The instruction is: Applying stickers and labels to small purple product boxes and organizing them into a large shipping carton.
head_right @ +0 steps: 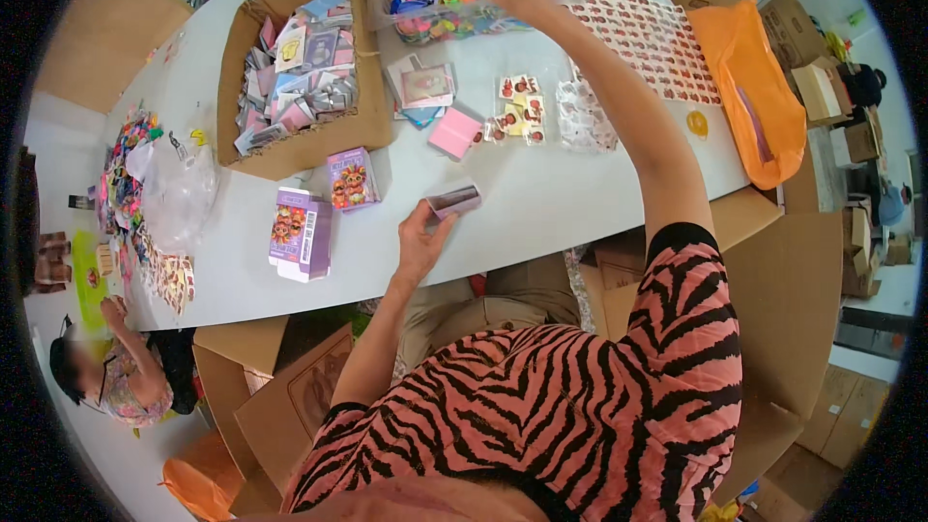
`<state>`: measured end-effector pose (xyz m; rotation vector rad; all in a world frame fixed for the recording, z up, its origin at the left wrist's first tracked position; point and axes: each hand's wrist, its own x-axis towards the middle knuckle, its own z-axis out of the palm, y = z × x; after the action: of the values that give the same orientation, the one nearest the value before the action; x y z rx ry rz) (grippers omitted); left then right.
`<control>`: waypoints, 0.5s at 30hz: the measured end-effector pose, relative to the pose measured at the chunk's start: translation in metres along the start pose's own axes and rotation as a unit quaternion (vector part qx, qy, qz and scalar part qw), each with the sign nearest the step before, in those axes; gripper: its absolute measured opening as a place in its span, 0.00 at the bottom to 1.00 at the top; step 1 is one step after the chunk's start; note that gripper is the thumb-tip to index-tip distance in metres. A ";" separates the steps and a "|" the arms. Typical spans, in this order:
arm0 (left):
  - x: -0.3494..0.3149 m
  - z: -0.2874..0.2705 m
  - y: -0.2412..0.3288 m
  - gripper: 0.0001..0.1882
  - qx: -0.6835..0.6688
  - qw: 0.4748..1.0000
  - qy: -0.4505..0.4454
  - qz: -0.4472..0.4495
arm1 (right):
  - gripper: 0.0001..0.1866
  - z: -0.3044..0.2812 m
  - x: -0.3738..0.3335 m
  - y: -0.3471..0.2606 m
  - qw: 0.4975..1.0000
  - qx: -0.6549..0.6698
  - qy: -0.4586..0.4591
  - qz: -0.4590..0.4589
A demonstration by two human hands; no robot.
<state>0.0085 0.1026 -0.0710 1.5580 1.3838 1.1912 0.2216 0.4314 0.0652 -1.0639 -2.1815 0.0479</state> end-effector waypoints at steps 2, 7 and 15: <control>0.001 0.003 0.002 0.11 -0.022 1.000 0.016 -0.007 | 0.10 0.016 0.013 0.013 0.999 -0.050 -0.006 -0.017; -0.001 -0.004 0.005 0.11 0.048 0.998 -0.010 -0.048 | 0.15 0.056 0.039 0.015 0.991 -0.098 -0.090 -0.018; 0.001 -0.001 0.002 0.12 0.021 1.000 0.011 -0.020 | 0.14 0.098 0.073 0.024 0.983 -0.131 -0.116 -0.049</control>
<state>0.0080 0.1030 -0.0689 1.5421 1.4569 1.1660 0.1478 0.5236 0.0253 -1.1399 -2.5001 -0.1711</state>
